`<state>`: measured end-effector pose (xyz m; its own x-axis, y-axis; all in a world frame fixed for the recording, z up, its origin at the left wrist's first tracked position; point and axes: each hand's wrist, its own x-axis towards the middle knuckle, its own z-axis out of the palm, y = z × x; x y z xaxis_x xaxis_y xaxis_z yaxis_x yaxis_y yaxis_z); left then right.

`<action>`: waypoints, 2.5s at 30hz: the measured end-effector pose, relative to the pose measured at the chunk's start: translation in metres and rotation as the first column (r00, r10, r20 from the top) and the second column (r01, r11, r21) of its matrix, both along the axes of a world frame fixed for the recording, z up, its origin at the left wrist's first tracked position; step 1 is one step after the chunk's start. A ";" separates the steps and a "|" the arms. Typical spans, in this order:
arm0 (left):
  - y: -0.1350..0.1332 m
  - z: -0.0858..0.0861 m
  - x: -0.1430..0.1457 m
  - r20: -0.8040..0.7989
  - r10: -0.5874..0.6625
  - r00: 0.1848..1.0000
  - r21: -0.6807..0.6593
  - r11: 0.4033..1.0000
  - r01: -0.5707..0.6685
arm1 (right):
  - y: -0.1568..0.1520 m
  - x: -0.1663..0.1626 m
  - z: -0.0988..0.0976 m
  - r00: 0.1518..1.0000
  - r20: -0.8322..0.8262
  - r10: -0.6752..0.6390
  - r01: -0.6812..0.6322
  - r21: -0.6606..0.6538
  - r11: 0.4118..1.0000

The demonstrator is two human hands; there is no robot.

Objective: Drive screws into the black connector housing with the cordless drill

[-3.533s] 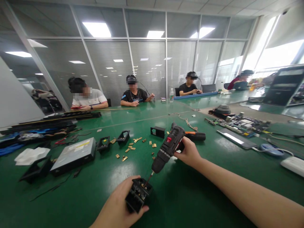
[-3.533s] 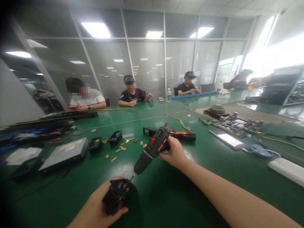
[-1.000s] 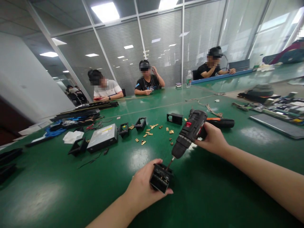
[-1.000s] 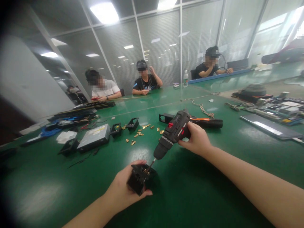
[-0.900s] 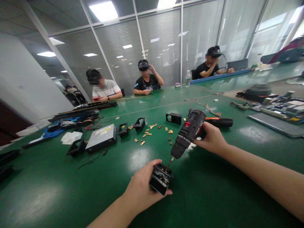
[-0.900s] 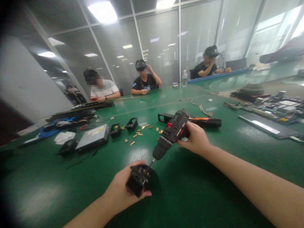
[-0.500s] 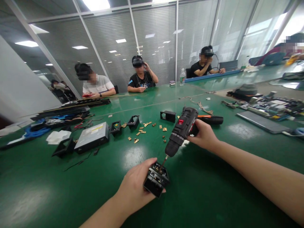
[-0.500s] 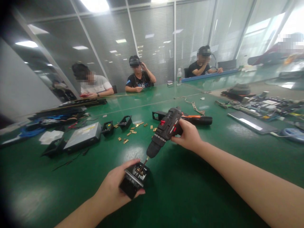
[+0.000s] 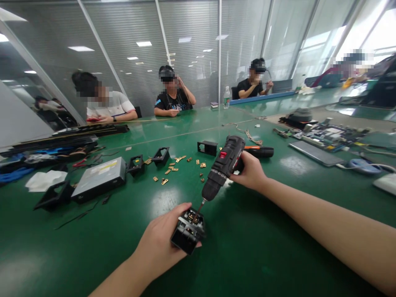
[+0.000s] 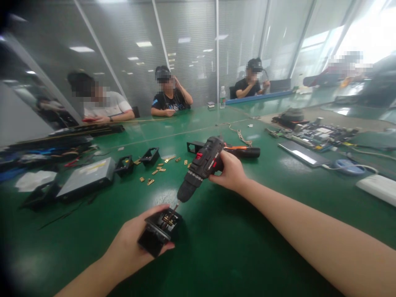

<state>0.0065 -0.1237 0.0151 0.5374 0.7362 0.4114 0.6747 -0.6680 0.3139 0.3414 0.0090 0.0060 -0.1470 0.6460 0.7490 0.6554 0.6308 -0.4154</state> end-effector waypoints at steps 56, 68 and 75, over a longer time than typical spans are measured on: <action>0.008 -0.015 -0.007 0.061 0.052 0.997 0.000 0.999 -0.052 | 0.004 -0.003 -0.009 0.993 -0.109 0.047 -0.040 0.065 0.997; 0.006 -0.010 -0.009 0.096 0.031 0.995 -0.116 0.993 -0.020 | 0.003 -0.005 -0.010 0.990 -0.131 0.050 -0.042 0.063 0.997; 0.003 -0.010 -0.007 0.118 -0.006 0.993 -0.143 0.989 0.023 | -0.002 -0.005 -0.007 0.992 -0.114 0.048 -0.041 0.067 0.997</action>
